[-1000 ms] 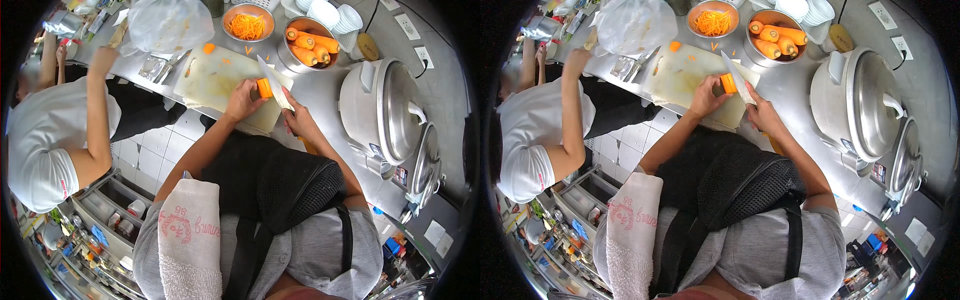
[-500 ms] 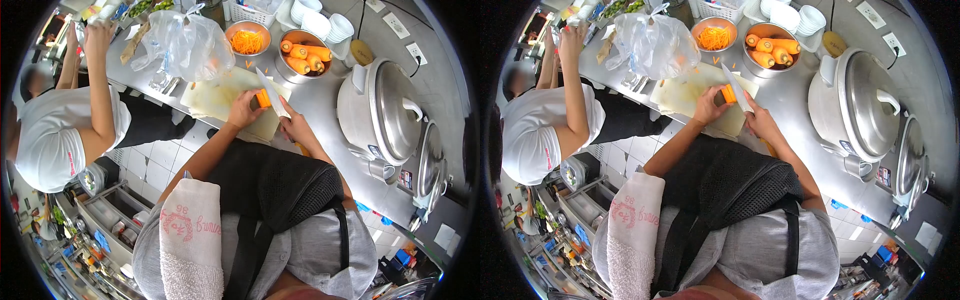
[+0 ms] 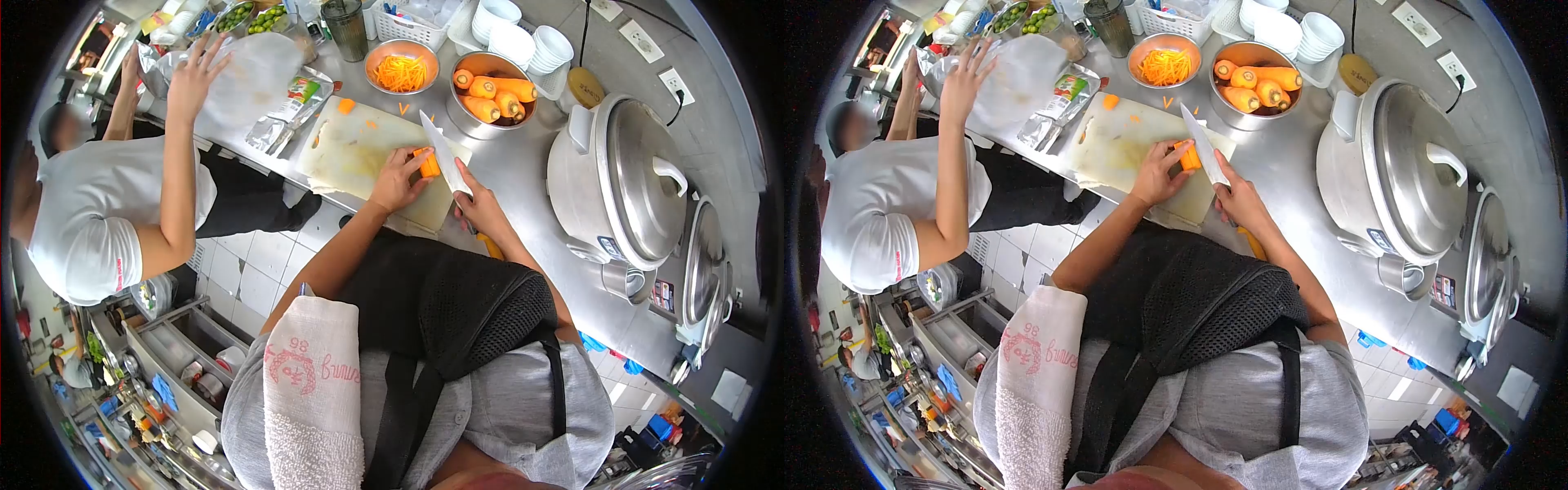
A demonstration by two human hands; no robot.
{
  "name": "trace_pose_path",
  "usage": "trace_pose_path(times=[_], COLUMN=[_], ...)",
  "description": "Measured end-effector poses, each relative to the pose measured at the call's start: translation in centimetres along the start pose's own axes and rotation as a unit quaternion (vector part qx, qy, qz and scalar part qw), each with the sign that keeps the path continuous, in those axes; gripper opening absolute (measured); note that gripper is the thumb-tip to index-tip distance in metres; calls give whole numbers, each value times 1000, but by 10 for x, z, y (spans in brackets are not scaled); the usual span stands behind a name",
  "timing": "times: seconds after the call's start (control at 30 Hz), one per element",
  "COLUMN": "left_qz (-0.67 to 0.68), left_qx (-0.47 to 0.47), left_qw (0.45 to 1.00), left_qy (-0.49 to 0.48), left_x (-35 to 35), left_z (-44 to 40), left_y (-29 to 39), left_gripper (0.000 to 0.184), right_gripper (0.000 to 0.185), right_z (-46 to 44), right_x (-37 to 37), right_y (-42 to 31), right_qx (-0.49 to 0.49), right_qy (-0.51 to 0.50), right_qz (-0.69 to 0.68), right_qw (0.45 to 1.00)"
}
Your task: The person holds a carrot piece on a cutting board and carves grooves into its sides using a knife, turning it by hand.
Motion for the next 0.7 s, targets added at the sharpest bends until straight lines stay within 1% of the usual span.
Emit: trace_pose_path(times=[0.37, 0.47, 0.53, 0.57, 0.63, 0.7], left_qz=[-9, -21, 1, 1, 42, 43], left_qx=[-2, 17, -19, -19, -80, -81], left_qw=[1000, 1000, 1000, 1000, 995, 995], left_qy=[-3, 0, 9, 8, 28, 27], left_x=[0, 0, -3, -3, -1, 1], left_z=[-1, -1, -3, -2, 3, 5], left_y=[1, 2, -1, 0, -12, -15], left_gripper=[70, 70, 71, 71, 73, 74], right_gripper=[74, 74, 74, 74, 74, 74], right_z=[-3, 1, 2, 4, 6, 9], right_x=[1, 0, 0, 0, -2, -3], right_y=[5, -1, -4, -4, -8, -11], right_qx=[-6, 1, 4, 5, 7, 19], right_qy=[-5, -3, -2, 0, 1, -6], right_qz=[0, 10, 19, 27, 36, 42], right_qw=[1000, 1000, 1000, 1000, 999, 999])
Point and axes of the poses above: each hand's wrist, its own z-axis away from the middle knuckle, its own x-axis out of the palm, y = z × x, the point moved 7 cm from there along -z, towards the middle knuckle
